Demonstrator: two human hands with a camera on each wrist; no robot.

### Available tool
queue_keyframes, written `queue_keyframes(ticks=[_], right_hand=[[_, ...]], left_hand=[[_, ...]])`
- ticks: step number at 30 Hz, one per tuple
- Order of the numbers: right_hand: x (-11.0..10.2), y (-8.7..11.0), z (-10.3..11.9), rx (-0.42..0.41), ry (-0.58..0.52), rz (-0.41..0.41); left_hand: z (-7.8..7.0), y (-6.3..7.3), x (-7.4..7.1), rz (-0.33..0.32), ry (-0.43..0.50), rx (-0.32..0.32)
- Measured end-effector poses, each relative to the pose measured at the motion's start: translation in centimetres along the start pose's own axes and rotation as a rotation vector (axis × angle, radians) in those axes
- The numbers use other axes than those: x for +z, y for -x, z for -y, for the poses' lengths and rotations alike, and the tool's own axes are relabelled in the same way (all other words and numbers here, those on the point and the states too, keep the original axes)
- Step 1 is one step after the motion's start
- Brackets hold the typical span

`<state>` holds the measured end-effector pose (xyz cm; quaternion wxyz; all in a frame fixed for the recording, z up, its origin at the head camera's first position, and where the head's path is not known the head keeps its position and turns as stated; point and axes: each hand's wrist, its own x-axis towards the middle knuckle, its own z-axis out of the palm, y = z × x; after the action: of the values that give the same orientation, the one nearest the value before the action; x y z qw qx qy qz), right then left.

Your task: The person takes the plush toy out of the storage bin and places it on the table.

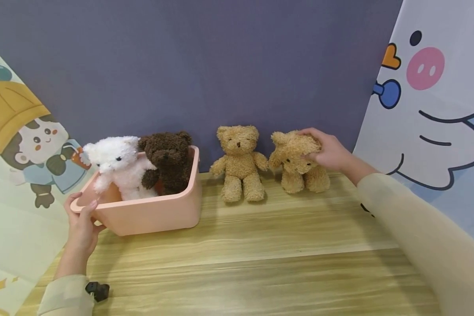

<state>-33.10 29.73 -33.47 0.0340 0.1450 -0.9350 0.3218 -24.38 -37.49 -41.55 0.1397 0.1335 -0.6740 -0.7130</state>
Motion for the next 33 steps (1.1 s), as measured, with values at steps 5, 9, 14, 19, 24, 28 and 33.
queue_keyframes(ticks=[5,9,14,19,24,28,33], right_hand=[[0.6,-0.8,-0.9,0.032,-0.024,0.013],[0.9,-1.4,-1.8,0.046,-0.021,0.022],[1.0,-1.6,-3.2,0.065,-0.039,0.059],[0.8,-2.0,-4.1,0.093,-0.072,0.089],[0.7,-2.4,-4.3,0.063,-0.021,0.127],[0.9,-2.6,-4.3,0.031,0.013,0.128],[0.4,-2.6,-4.0,0.064,0.002,0.169]], left_hand=[[0.1,0.2,0.0,-0.006,0.005,0.011],[0.1,0.2,0.0,0.0,-0.009,0.01],[0.0,0.1,0.1,0.004,-0.016,0.001],[0.0,0.1,0.0,-0.003,-0.007,0.015],[0.0,0.1,0.1,-0.008,-0.005,0.011],[0.0,0.0,0.1,-0.001,-0.007,0.005],[-0.1,0.1,0.1,-0.001,0.001,0.006]])
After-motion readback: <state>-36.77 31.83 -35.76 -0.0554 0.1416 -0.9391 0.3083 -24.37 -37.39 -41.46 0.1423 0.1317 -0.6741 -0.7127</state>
